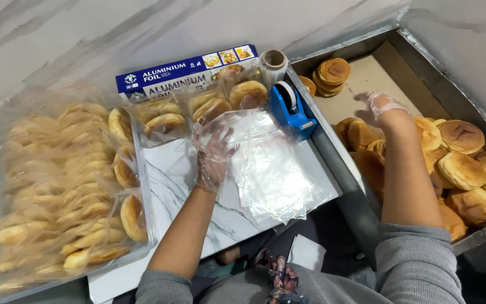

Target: The person is individually wrapping bread buns by placing them into plastic bags at a packaging station.

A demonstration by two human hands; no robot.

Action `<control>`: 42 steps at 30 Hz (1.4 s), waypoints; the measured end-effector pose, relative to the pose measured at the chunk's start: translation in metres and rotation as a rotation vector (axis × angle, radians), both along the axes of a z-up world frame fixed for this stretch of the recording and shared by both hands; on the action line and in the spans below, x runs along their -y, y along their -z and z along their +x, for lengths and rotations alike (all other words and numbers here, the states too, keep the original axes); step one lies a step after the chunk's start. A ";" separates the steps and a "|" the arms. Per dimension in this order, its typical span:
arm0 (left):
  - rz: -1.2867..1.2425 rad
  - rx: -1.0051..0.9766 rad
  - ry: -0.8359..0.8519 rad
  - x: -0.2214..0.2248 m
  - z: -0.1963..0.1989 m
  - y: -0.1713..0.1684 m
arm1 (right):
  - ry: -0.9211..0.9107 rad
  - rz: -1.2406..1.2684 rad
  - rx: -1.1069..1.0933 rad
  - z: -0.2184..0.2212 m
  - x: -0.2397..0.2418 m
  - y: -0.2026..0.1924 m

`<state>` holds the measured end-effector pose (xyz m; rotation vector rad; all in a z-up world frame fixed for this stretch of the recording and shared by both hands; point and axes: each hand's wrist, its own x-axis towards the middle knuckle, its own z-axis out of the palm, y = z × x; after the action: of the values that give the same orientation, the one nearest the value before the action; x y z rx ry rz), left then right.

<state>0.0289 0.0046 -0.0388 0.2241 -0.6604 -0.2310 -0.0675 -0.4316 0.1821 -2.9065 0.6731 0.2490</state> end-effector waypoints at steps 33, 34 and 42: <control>-0.255 0.354 0.800 -0.012 0.013 -0.063 | -0.141 0.040 -0.589 -0.085 -0.053 -0.045; -0.229 0.322 0.742 -0.014 0.010 -0.061 | -0.140 0.043 -0.606 -0.084 -0.048 -0.039; 0.285 -0.334 -0.118 -0.020 -0.056 -0.114 | -0.119 -0.114 -0.786 -0.063 -0.074 -0.072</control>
<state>-0.0275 0.0248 0.0755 0.4850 -0.2799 -0.2415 -0.1308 -0.3575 0.2540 -2.8960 0.6050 1.4488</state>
